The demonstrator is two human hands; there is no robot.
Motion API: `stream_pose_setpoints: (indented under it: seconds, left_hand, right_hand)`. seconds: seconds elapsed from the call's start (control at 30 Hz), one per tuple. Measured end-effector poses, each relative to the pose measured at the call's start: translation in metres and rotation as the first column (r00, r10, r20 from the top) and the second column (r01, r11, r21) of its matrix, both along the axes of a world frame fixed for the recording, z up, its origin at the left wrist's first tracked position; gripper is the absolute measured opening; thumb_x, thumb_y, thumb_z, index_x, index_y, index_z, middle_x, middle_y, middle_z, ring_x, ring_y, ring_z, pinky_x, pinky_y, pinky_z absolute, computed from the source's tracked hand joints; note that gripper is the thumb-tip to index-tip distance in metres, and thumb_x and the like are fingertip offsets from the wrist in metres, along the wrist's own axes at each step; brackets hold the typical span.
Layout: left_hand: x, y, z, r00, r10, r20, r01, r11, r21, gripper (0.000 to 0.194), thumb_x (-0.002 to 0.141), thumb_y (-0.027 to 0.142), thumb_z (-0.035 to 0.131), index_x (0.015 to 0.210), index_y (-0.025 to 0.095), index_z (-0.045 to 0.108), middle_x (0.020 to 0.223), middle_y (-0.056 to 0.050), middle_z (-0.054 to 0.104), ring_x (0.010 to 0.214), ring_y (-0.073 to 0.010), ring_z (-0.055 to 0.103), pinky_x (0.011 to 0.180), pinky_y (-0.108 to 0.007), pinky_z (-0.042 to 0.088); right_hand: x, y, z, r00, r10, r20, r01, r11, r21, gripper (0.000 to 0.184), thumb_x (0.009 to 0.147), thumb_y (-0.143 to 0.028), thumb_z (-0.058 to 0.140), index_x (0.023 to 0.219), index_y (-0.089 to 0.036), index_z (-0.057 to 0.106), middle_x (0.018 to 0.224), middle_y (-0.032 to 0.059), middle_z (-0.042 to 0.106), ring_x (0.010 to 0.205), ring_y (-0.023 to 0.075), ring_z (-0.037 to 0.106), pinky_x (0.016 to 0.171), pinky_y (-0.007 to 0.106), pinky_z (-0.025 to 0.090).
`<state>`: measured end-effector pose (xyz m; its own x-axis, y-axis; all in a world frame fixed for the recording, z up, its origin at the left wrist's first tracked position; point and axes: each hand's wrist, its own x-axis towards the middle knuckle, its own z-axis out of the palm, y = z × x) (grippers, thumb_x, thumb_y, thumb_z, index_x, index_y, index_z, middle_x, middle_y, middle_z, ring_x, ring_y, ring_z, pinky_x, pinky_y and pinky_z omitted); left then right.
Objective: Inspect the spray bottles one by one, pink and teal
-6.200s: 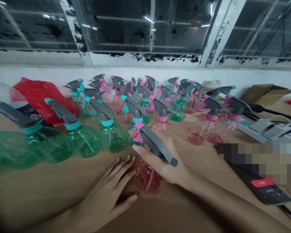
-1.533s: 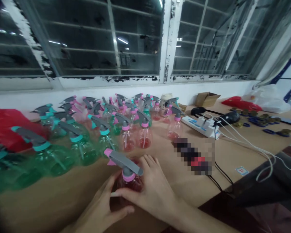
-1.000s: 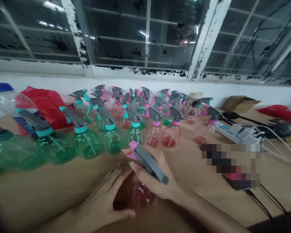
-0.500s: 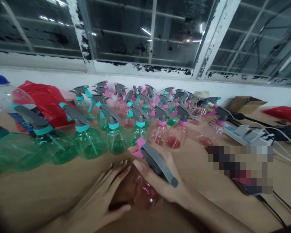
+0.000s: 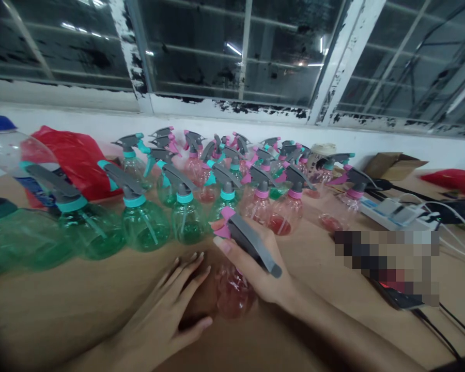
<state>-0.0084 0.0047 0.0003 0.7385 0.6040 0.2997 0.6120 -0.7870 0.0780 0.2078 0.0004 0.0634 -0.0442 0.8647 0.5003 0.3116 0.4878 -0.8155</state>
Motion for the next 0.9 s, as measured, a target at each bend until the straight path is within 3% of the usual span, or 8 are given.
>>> stream_pose_setpoints:
  seconds: [0.1, 0.27, 0.4, 0.6, 0.73, 0.9]
  left_hand:
    - [0.0, 0.0, 0.001, 0.999, 0.004, -0.033, -0.005, 1.0, -0.017, 0.063, 0.088, 0.054, 0.052, 0.135, 0.012, 0.043, 0.146, -0.016, 0.036, 0.133, -0.0322, 0.033, 0.106, -0.054, 0.029]
    - [0.0, -0.001, 0.002, 0.999, 0.012, -0.039, -0.013, 1.0, -0.019, 0.062, 0.089, 0.052, 0.053, 0.136, 0.013, 0.043, 0.146, -0.015, 0.035, 0.133, -0.0315, 0.033, 0.106, -0.052, 0.031]
    - [-0.001, -0.001, 0.001, 1.0, 0.001, -0.028, -0.001, 1.0, 0.007, 0.06, 0.089, 0.05, 0.053, 0.135, 0.013, 0.044, 0.145, -0.015, 0.037, 0.132, -0.0316, 0.035, 0.105, -0.052, 0.032]
    - [-0.001, 0.001, 0.002, 1.0, -0.003, -0.021, 0.004, 0.999, 0.048, 0.058, 0.089, 0.049, 0.054, 0.134, 0.013, 0.045, 0.144, -0.015, 0.039, 0.131, -0.0321, 0.037, 0.104, -0.053, 0.033]
    - [-0.001, 0.0, 0.002, 1.0, -0.004, -0.026, 0.006, 0.998, 0.065, 0.057, 0.089, 0.047, 0.055, 0.134, 0.013, 0.046, 0.143, -0.016, 0.04, 0.13, -0.0326, 0.038, 0.103, -0.052, 0.034]
    - [-0.002, -0.001, 0.0, 1.0, -0.003, -0.019, 0.004, 0.997, 0.075, 0.058, 0.089, 0.048, 0.054, 0.134, 0.013, 0.046, 0.143, -0.016, 0.039, 0.129, -0.033, 0.038, 0.103, -0.052, 0.034]
  right_hand:
    - [-0.001, 0.004, -0.001, 0.999, 0.031, -0.03, -0.031, 0.999, -0.006, 0.018, 0.085, -0.034, 0.059, 0.101, -0.027, 0.066, 0.072, -0.0016, 0.061, 0.065, 0.0166, 0.058, 0.063, 0.029, 0.049]
    - [-0.003, 0.011, 0.007, 0.987, 0.146, -0.068, -0.147, 0.989, -0.019, 0.023, 0.084, -0.029, 0.061, 0.108, -0.028, 0.064, 0.091, 0.0004, 0.064, 0.087, 0.0185, 0.061, 0.082, 0.031, 0.047]
    - [-0.002, 0.014, 0.006, 0.981, 0.174, -0.083, -0.177, 0.983, -0.039, 0.024, 0.085, -0.027, 0.06, 0.109, -0.028, 0.063, 0.083, -0.0011, 0.062, 0.077, 0.0166, 0.06, 0.075, 0.031, 0.047]
    - [-0.003, 0.015, 0.009, 0.977, 0.191, -0.094, -0.195, 0.98, -0.039, 0.019, 0.085, -0.028, 0.062, 0.104, -0.028, 0.062, 0.1, -0.0009, 0.064, 0.091, 0.016, 0.061, 0.079, 0.027, 0.049]
    - [-0.005, 0.017, 0.013, 0.972, 0.214, -0.1, -0.22, 0.974, -0.055, 0.019, 0.085, -0.031, 0.061, 0.103, -0.025, 0.062, 0.099, 0.0014, 0.065, 0.09, 0.0177, 0.062, 0.073, 0.028, 0.052]
    - [-0.006, 0.018, 0.013, 0.976, 0.21, -0.052, -0.213, 0.974, -0.077, 0.019, 0.086, -0.035, 0.059, 0.103, -0.026, 0.061, 0.096, 0.0022, 0.064, 0.089, 0.0191, 0.062, 0.081, 0.034, 0.049]
